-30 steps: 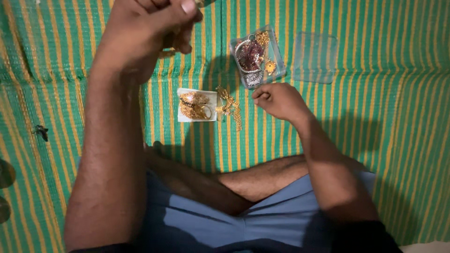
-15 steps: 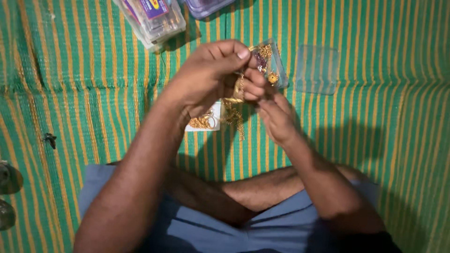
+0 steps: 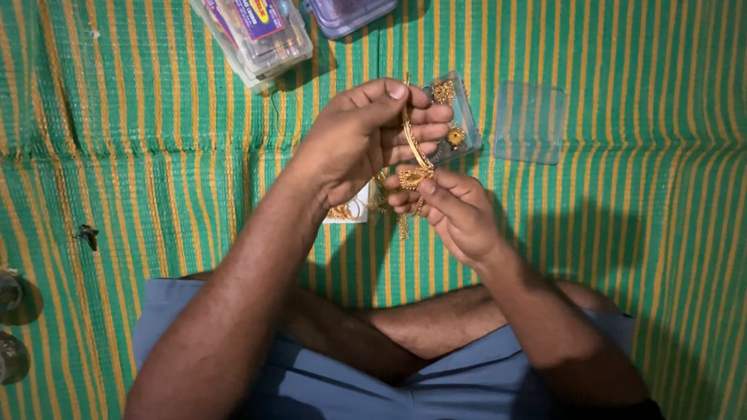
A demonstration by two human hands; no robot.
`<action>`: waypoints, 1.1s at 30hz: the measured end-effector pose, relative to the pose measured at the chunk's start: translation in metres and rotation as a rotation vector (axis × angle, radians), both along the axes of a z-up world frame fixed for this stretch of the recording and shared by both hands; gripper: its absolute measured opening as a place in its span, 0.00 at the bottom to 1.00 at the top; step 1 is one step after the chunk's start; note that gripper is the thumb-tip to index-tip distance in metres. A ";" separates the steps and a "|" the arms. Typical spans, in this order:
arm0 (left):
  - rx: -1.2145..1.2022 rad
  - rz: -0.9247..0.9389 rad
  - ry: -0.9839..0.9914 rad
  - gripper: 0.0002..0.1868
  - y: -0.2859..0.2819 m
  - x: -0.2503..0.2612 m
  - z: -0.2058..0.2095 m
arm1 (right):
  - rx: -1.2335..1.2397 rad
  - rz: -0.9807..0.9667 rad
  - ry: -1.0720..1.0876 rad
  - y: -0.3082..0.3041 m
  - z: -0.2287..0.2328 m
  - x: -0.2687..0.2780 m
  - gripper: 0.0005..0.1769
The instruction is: The person sits on a mat and handles several gold-colored necklaces. They pick up each necklace, untangle it, and lay it out on the mat. The person also places some of the jewelry into a small white paper packet.
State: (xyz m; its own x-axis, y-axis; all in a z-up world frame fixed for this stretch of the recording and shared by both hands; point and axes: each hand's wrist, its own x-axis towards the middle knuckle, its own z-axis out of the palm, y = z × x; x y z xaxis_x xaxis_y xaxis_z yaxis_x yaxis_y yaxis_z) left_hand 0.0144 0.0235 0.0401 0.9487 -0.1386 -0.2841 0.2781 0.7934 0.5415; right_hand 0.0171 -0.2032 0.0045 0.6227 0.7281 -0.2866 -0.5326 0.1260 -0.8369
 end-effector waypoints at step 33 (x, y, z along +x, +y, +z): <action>0.468 -0.159 -0.003 0.17 -0.018 -0.008 -0.002 | 0.130 -0.109 -0.095 -0.008 0.029 0.021 0.44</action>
